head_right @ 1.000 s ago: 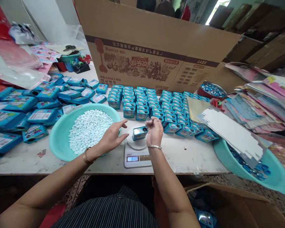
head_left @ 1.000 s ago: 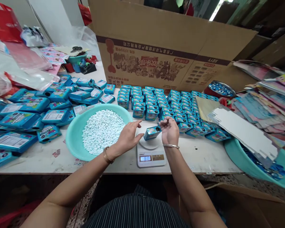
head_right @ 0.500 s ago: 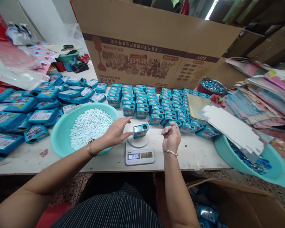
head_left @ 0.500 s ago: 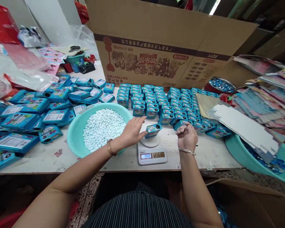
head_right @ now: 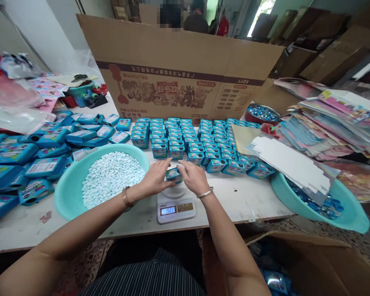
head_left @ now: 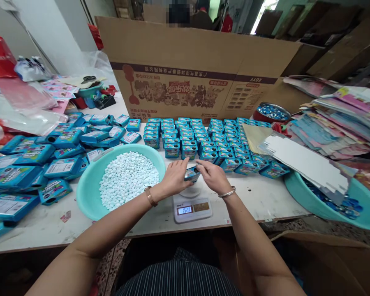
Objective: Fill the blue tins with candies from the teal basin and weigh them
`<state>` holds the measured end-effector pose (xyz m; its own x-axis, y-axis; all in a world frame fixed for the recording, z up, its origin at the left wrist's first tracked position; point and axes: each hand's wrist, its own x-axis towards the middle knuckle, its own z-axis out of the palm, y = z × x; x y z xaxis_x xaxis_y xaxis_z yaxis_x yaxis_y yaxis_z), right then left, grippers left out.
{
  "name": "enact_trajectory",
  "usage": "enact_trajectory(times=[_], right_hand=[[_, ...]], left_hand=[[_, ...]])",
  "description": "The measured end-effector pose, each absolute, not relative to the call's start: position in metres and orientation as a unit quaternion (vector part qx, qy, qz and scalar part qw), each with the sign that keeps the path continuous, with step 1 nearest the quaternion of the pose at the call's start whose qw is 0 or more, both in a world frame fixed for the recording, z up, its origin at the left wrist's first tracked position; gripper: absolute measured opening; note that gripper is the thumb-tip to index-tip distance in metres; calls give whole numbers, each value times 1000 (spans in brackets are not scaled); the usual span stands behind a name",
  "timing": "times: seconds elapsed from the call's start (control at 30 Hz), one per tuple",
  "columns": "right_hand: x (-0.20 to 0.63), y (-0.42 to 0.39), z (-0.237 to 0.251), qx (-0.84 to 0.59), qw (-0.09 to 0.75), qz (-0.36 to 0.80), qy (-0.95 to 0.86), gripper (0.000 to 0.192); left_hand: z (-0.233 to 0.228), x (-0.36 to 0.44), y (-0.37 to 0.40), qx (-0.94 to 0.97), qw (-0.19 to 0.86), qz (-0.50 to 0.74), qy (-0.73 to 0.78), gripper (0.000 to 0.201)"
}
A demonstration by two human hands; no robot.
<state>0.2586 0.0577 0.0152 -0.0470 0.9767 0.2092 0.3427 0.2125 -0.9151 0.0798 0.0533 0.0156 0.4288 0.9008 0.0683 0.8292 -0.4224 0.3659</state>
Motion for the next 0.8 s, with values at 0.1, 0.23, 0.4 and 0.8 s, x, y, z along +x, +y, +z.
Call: enact_trajectory(times=[0.1,0.23,0.4,0.8], right_hand=[[253,60,17,-556,443,319,-627,25],[280,49,20,-588,498,308,-558,21],[342,7,3,-628,555,263,-477,29],[385,-36,-34,-693,568,259,-361,55]], left_hand=[[11,83,56,834,132,123,522,86],[8,88,60,841,111,101,519,59],[16,114,72,875,83,93,469,31],[-3,260,105,925,41,121,359,42]])
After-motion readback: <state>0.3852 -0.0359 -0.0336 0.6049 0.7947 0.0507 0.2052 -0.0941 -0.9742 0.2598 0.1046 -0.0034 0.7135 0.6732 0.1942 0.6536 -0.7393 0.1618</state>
